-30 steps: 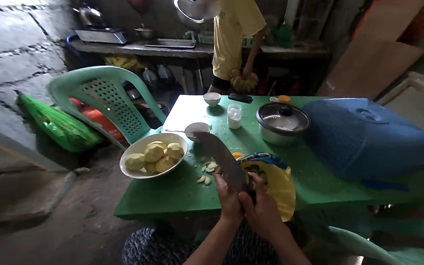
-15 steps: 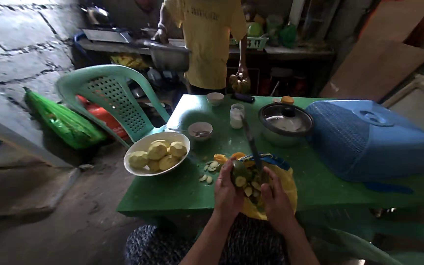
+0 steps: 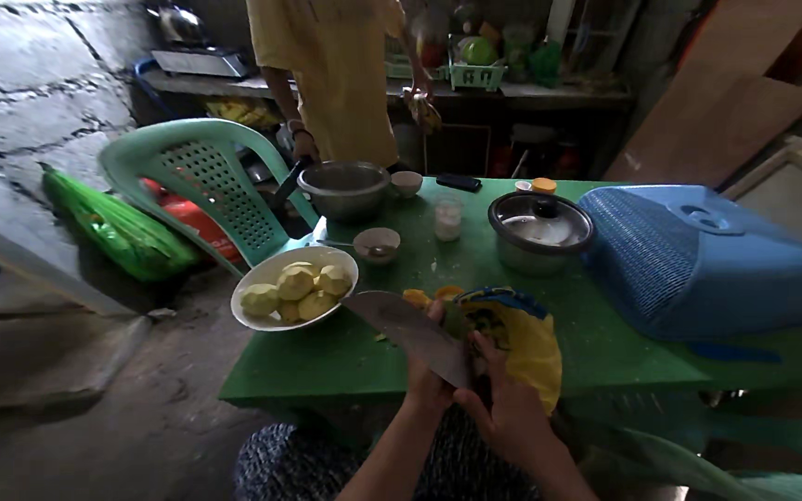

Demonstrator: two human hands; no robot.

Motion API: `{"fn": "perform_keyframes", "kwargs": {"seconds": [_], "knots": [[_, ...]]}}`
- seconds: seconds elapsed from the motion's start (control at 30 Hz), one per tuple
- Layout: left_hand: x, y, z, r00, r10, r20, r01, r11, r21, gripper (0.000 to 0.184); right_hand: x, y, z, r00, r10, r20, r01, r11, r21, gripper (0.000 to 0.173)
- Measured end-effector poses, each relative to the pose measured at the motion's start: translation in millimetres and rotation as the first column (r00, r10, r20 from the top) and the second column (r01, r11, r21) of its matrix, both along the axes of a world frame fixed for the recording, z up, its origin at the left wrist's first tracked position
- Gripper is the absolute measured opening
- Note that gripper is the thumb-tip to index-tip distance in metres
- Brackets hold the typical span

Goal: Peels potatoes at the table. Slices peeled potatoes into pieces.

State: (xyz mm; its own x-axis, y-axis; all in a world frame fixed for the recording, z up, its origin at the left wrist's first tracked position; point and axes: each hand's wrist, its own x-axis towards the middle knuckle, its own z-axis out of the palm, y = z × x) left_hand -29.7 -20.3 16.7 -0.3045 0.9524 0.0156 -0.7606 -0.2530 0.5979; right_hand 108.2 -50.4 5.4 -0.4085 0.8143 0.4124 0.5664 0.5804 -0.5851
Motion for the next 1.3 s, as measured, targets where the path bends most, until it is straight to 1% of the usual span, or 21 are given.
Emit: {"fn": "perform_keyframes", "kwargs": {"seconds": [0.1,0.2,0.27,0.43,0.57,0.6,0.67,0.73,0.8,0.87,0.93,1.07,1.13,1.2,1.3], "knots": [[0,-2,-1,0.999,0.005,-0.048,-0.005,1.000,-0.001,0.026,-1,1,-3,1.000,0.000,0.009,-0.001,0.999,0.045,0.086],[2,-6,4,0.997,0.017,-0.076,-0.020,0.999,-0.034,0.025,-2,2,-5,0.998,-0.047,0.036,0.042,0.991,0.124,0.085],[2,-7,1,0.995,0.020,-0.100,-0.021,1.000,-0.005,0.024,-3,3,-5,0.996,-0.076,0.047,0.067,0.983,0.171,0.084],[5,-6,3,0.993,0.040,-0.114,-0.047,0.997,-0.059,0.023,-7,4,-7,0.994,-0.108,0.032,0.101,0.980,0.171,0.084],[6,-8,2,0.996,0.042,-0.082,-0.046,0.998,-0.047,0.024,-9,6,-7,0.995,-0.102,0.006,0.100,0.983,0.151,0.081],[8,-9,2,0.995,0.047,-0.090,-0.051,0.998,-0.043,0.023,-10,6,-6,0.995,-0.097,-0.009,0.097,0.987,0.131,0.080],[11,-11,3,0.990,0.041,-0.136,-0.049,0.997,-0.059,0.024,-9,8,1,0.996,-0.065,-0.053,0.066,0.997,0.026,0.079],[13,-13,6,0.970,0.016,-0.245,-0.039,0.995,-0.088,0.027,-7,15,9,0.993,-0.038,-0.116,0.023,0.992,-0.126,0.076],[19,-15,8,0.952,-0.012,-0.305,-0.027,0.992,-0.121,0.027,-1,28,10,0.976,-0.043,-0.213,-0.006,0.974,-0.225,0.072],[21,-15,10,0.956,-0.041,-0.289,0.011,0.994,-0.104,0.030,3,37,11,0.954,-0.056,-0.293,-0.032,0.957,-0.287,0.072],[20,-9,12,0.967,-0.068,-0.246,0.045,0.994,-0.099,0.033,5,40,10,0.944,-0.071,-0.324,-0.023,0.960,-0.279,0.075],[9,6,15,0.975,-0.052,-0.216,0.024,0.992,-0.127,0.039,11,33,8,0.956,-0.067,-0.285,-0.004,0.970,-0.244,0.075],[6,10,17,0.976,-0.018,-0.217,-0.014,0.989,-0.147,0.036,10,26,8,0.970,-0.057,-0.236,-0.002,0.970,-0.244,0.077],[5,13,13,0.977,-0.005,-0.214,-0.014,0.996,-0.089,0.030,8,22,8,0.984,-0.019,-0.178,-0.021,0.975,-0.221,0.083],[6,11,9,0.985,0.010,-0.170,-0.015,1.000,-0.027,0.025,5,17,7,0.996,0.006,-0.088,-0.017,0.992,-0.128,0.088]]}}
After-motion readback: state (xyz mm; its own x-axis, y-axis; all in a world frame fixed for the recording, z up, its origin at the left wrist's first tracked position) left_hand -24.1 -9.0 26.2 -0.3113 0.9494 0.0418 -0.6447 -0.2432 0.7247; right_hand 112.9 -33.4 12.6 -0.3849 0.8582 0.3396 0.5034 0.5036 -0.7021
